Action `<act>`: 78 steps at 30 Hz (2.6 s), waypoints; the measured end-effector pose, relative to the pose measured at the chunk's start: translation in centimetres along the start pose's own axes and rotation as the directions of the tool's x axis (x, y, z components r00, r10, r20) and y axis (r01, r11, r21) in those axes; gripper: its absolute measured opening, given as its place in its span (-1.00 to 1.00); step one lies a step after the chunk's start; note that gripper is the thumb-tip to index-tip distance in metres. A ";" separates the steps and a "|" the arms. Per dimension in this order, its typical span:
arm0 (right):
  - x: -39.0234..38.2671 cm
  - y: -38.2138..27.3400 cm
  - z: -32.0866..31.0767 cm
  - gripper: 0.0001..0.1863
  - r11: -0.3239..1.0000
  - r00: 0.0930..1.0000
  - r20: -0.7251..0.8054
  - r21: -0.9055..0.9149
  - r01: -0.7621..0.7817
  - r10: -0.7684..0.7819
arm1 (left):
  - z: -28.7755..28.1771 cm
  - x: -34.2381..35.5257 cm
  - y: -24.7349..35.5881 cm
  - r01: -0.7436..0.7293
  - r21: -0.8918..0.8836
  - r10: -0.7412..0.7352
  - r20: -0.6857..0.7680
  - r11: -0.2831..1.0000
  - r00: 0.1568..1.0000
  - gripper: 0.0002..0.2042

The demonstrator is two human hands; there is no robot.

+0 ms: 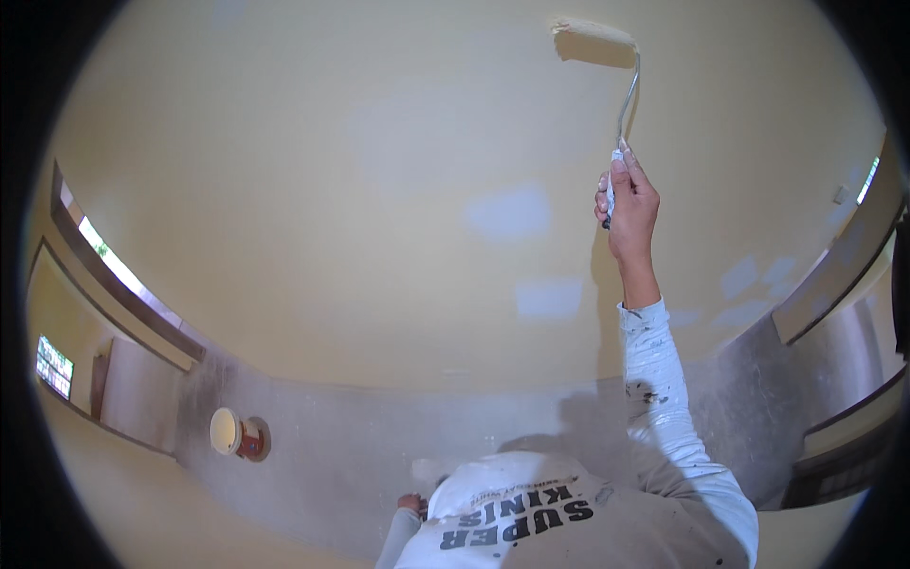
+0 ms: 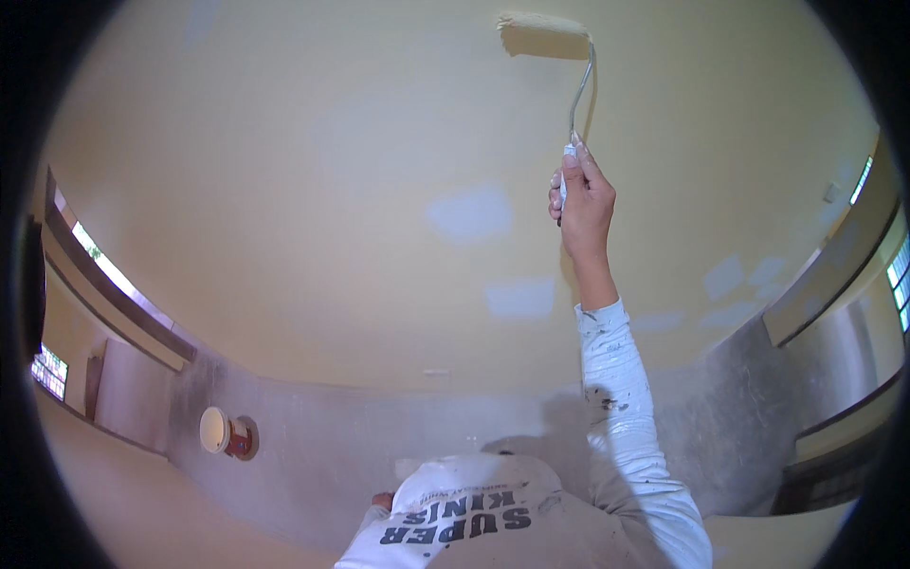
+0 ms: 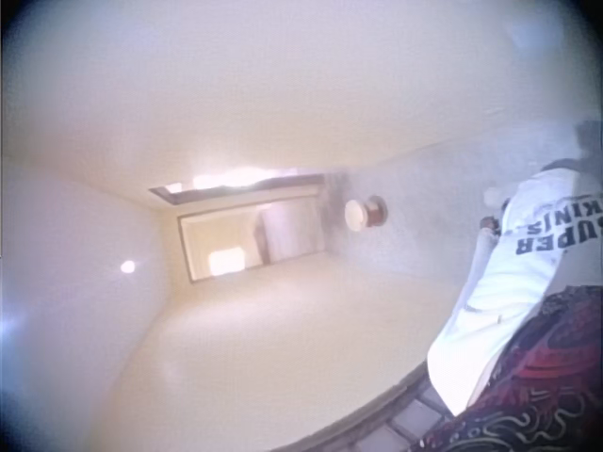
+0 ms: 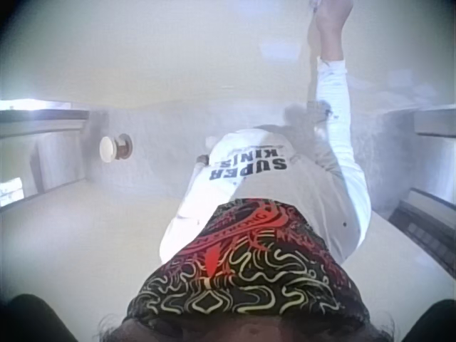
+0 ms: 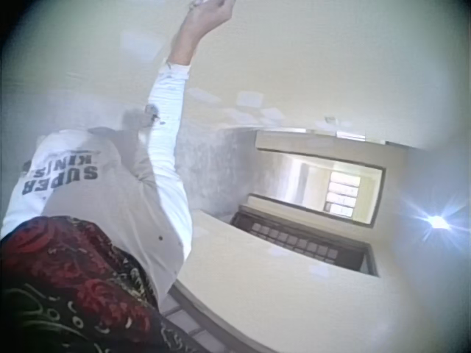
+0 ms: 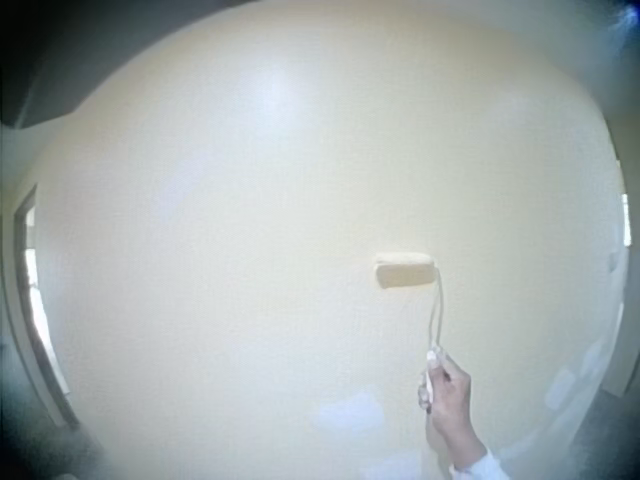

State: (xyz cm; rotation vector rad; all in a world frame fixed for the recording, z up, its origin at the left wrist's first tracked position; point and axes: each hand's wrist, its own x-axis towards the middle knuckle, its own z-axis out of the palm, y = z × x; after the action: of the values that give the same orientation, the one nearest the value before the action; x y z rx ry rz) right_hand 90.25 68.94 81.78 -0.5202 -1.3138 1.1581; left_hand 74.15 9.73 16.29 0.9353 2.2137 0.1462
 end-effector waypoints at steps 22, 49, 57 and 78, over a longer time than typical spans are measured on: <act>-10.2 8.4 -1.8 -0.54 0.967 0.975 0.075 -0.165 -0.193 0.207 | 3.2 -4.1 3.9 0.362 -0.560 -0.392 0.072 0.745 0.917 -0.60; -10.8 17.3 -6.5 -0.55 0.878 0.956 0.055 -0.414 -0.240 0.287 | 0.4 -3.1 10.6 0.265 -0.649 -0.351 -0.003 0.713 0.936 -0.70; -9.3 13.2 -1.3 -0.56 0.915 0.966 0.103 -0.357 -0.187 0.238 | 2.2 -4.9 7.7 0.315 -0.734 -0.415 0.050 0.602 0.909 -0.73; -14.0 19.7 -7.6 -0.55 0.838 0.972 0.057 -0.519 -0.167 0.228 | -0.1 -5.4 8.8 0.301 -0.724 -0.405 0.033 0.621 0.914 -0.72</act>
State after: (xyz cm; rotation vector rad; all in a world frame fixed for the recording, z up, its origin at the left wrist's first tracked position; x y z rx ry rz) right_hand 92.38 66.77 56.64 -1.0111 -1.7141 1.0073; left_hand 81.84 12.61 22.60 0.0343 2.1176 0.8481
